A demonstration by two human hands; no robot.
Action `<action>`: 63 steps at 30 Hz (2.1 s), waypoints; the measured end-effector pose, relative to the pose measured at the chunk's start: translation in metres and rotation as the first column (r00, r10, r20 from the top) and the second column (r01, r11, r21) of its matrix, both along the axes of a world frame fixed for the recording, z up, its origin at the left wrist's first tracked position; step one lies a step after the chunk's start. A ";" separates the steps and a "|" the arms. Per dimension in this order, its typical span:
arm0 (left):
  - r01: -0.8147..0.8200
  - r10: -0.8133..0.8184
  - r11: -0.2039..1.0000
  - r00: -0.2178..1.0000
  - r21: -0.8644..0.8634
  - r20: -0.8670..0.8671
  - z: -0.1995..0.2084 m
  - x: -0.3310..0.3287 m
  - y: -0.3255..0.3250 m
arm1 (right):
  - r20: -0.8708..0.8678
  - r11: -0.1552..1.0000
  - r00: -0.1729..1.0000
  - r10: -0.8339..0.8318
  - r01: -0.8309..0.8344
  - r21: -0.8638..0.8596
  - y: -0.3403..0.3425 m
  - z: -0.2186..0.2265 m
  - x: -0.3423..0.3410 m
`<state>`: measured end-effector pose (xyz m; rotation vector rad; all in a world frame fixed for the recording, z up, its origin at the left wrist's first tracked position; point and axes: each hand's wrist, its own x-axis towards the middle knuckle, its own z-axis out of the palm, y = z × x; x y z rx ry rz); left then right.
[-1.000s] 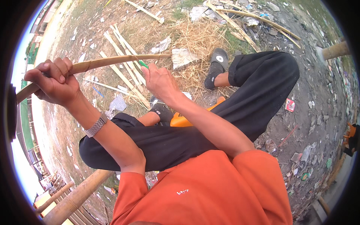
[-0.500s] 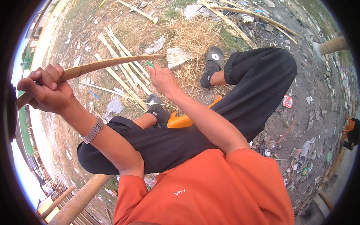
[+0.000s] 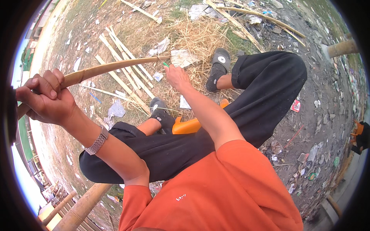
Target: The person sits on a small stool outdoors and uses a green utility knife to shave thin strips from a long piece of bamboo. They hold the bamboo with their left hand and carefully scrape along its length with the knife in their right hand, creating fine shavings that fall to the ground.
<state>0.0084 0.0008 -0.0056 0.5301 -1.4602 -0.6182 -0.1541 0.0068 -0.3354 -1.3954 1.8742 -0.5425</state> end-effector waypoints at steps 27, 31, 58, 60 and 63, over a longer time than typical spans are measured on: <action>-0.222 0.224 0.975 0.968 0.027 -0.111 0.004 0.003 -0.001 | -0.143 0.996 0.986 0.082 -0.078 0.032 -0.028 0.032 -0.017; -0.199 0.203 0.979 0.967 0.038 -0.156 0.005 0.001 -0.003 | -0.176 0.994 0.979 0.101 -0.105 -0.011 -0.017 0.034 -0.014; -0.268 0.272 0.962 0.922 0.051 -0.276 0.006 -0.022 0.012 | 0.248 0.910 0.965 0.086 0.025 -0.414 0.068 0.182 0.051; -0.286 0.286 0.957 0.918 0.044 -0.275 0.003 -0.010 0.008 | 0.273 0.921 0.957 0.100 0.015 -0.389 0.064 0.181 0.045; -0.294 0.295 0.955 0.916 0.046 -0.271 0.005 -0.005 0.006 | 0.304 0.915 0.937 0.170 -0.035 -0.403 0.075 0.208 0.045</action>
